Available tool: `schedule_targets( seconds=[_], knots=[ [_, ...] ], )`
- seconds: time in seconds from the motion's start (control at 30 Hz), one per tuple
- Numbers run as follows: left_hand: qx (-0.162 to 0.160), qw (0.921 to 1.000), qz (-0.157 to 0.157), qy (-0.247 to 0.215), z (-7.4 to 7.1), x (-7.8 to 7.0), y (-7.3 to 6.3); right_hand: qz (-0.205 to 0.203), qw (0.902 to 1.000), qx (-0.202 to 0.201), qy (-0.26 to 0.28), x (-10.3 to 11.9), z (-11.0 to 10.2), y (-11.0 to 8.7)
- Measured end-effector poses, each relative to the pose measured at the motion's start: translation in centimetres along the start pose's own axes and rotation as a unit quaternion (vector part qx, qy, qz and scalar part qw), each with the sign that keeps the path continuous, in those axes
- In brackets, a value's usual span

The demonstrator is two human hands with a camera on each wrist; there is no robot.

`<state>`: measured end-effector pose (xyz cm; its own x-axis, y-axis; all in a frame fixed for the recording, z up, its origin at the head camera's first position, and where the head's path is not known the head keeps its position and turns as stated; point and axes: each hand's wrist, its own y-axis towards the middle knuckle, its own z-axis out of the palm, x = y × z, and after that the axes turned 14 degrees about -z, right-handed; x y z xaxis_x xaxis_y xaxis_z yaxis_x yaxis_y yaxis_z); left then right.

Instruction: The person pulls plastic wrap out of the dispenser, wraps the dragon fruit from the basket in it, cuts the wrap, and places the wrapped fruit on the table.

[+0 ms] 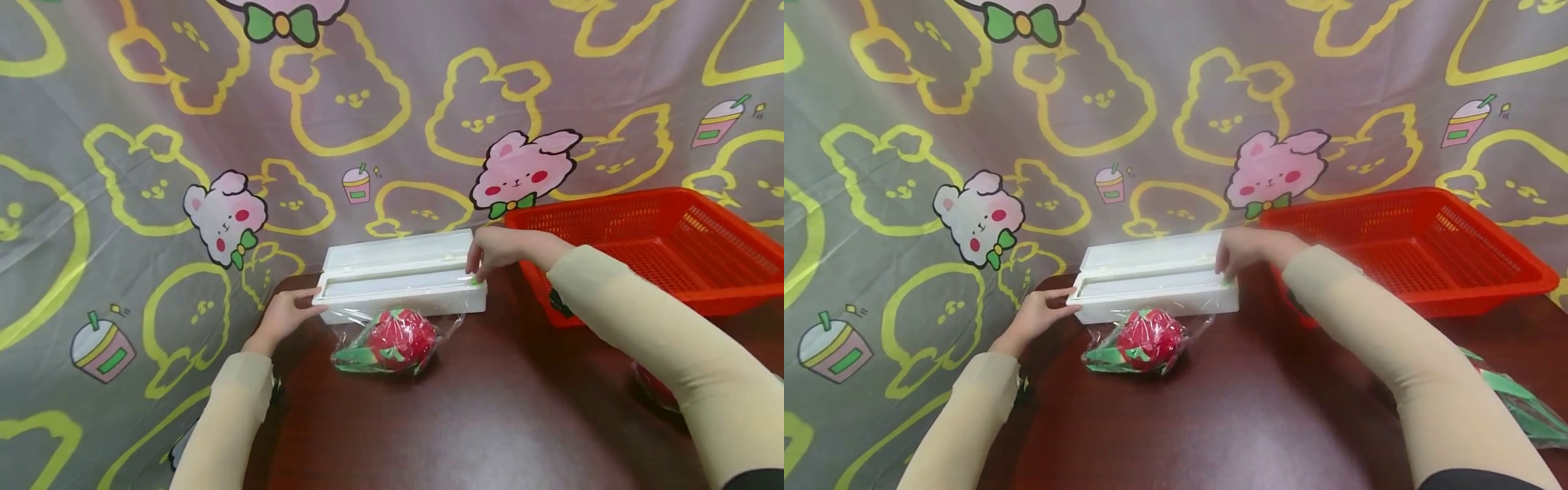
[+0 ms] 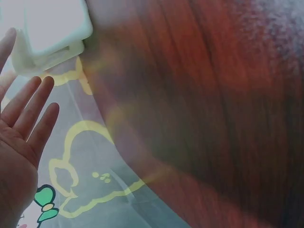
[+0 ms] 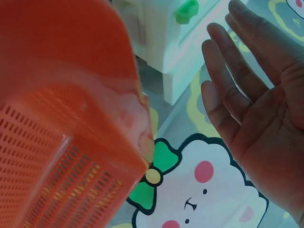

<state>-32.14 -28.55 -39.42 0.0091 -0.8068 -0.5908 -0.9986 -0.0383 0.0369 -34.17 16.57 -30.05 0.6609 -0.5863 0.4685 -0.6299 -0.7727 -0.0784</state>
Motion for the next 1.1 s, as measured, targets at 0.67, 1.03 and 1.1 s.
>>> schedule_targets(
  seconds=[0.67, 1.03, 1.1],
  knots=[
    [-0.077, 0.9889, 0.127, 0.003, 1.1, -1.4, -0.8, 0.025, 0.9984, -0.05, 0.012, -0.2, 3.5, 1.4],
    [0.022, 0.9946, 0.031, -0.097, 0.1, -2.2, -2.4, 0.01, 0.9966, -0.075, 0.034, 0.0, 3.9, 0.9],
    [0.048, 0.9919, 0.011, -0.117, -0.2, -2.3, -2.7, 0.006, 0.996, -0.078, 0.042, 0.1, 4.0, 0.9]
  ],
)
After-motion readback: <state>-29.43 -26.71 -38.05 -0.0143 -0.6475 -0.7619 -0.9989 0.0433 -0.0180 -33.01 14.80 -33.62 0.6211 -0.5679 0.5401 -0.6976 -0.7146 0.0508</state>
